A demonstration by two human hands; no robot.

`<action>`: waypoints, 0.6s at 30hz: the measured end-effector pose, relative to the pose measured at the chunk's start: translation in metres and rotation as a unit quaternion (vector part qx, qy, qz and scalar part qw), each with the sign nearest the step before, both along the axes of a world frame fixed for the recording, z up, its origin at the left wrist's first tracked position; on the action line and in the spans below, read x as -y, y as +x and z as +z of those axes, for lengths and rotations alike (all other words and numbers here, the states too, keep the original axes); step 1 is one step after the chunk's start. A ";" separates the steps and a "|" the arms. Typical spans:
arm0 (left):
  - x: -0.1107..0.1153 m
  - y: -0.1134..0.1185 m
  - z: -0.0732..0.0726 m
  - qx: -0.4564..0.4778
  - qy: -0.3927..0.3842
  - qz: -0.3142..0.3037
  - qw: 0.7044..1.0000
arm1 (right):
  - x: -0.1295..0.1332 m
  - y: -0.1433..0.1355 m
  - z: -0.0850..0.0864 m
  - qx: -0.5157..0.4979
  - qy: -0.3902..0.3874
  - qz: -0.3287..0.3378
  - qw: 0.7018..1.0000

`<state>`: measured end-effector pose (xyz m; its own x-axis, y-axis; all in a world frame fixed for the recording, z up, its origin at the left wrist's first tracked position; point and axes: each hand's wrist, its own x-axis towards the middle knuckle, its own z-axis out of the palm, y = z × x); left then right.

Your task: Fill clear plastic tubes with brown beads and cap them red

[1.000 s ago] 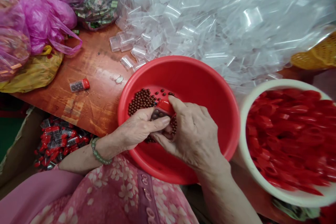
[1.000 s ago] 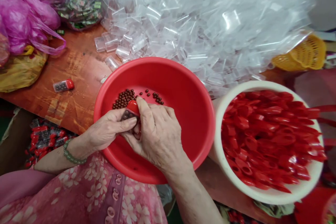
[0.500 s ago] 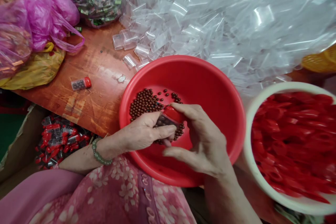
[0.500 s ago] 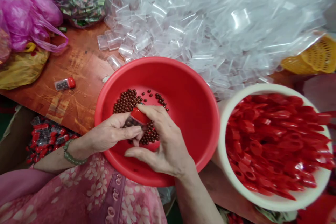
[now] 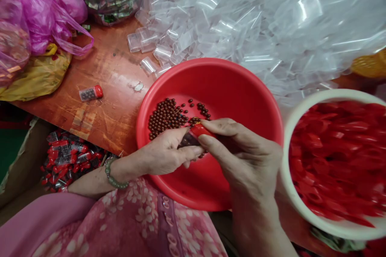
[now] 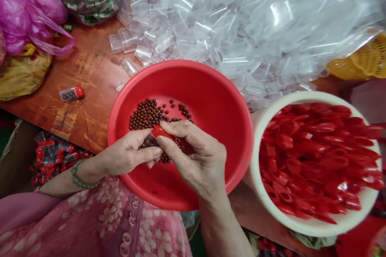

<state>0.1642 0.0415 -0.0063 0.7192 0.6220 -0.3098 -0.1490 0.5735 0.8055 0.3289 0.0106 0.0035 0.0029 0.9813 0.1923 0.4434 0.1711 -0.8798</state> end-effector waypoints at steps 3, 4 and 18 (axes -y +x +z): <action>-0.002 -0.002 0.001 0.018 -0.012 0.001 1.000 | 0.001 0.002 0.003 0.115 0.068 0.079 0.988; -0.002 -0.002 0.001 0.024 -0.021 0.001 0.999 | 0.002 0.002 0.004 0.170 0.083 0.102 0.977; 0.002 0.001 -0.004 0.078 -0.112 0.002 0.991 | 0.001 -0.009 -0.004 0.388 0.233 0.069 0.889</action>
